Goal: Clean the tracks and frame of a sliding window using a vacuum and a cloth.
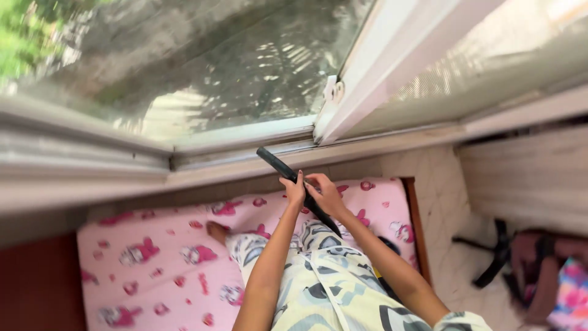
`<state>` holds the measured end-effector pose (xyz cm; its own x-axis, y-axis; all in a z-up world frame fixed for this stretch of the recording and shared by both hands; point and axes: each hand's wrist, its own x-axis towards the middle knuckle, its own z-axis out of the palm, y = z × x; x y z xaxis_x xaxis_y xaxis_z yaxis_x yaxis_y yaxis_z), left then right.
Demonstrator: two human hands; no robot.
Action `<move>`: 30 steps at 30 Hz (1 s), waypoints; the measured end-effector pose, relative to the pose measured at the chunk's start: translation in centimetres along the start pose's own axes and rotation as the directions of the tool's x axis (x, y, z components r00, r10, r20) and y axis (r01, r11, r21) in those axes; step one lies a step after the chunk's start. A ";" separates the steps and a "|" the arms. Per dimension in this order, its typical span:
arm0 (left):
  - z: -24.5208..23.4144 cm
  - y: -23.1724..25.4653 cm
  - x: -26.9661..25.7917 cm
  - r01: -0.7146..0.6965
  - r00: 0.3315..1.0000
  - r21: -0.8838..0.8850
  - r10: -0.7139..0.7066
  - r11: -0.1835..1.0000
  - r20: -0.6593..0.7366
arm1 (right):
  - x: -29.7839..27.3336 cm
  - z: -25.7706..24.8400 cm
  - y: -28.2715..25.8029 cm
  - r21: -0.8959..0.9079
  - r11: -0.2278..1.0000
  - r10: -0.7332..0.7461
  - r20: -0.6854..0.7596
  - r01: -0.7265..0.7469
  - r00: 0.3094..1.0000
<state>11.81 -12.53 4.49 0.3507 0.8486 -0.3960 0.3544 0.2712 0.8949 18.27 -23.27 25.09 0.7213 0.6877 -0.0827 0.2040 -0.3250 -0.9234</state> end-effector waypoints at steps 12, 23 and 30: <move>0.8 7.5 -4.8 0.105 0.989 0.008 -0.106 0.994 0.107 | 6.7 -18.1 -13.9 -0.575 0.727 -0.686 -0.616 0.374 0.387; 0.3 4.2 -0.8 0.112 0.946 -0.080 -0.082 0.990 0.313 | 14.8 -15.5 -24.3 -0.671 0.651 -0.757 -0.612 0.355 0.231; -0.5 1.3 1.4 0.115 0.889 -0.098 -0.058 0.989 0.454 | 18.7 -17.9 -14.3 -0.620 0.710 -0.699 -0.678 0.334 0.227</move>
<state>12.33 -10.79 5.20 0.6846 0.5327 -0.4975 0.3055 0.4100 0.8594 40.73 -17.39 43.44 0.4703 -0.0567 0.8807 0.7960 -0.4036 -0.4510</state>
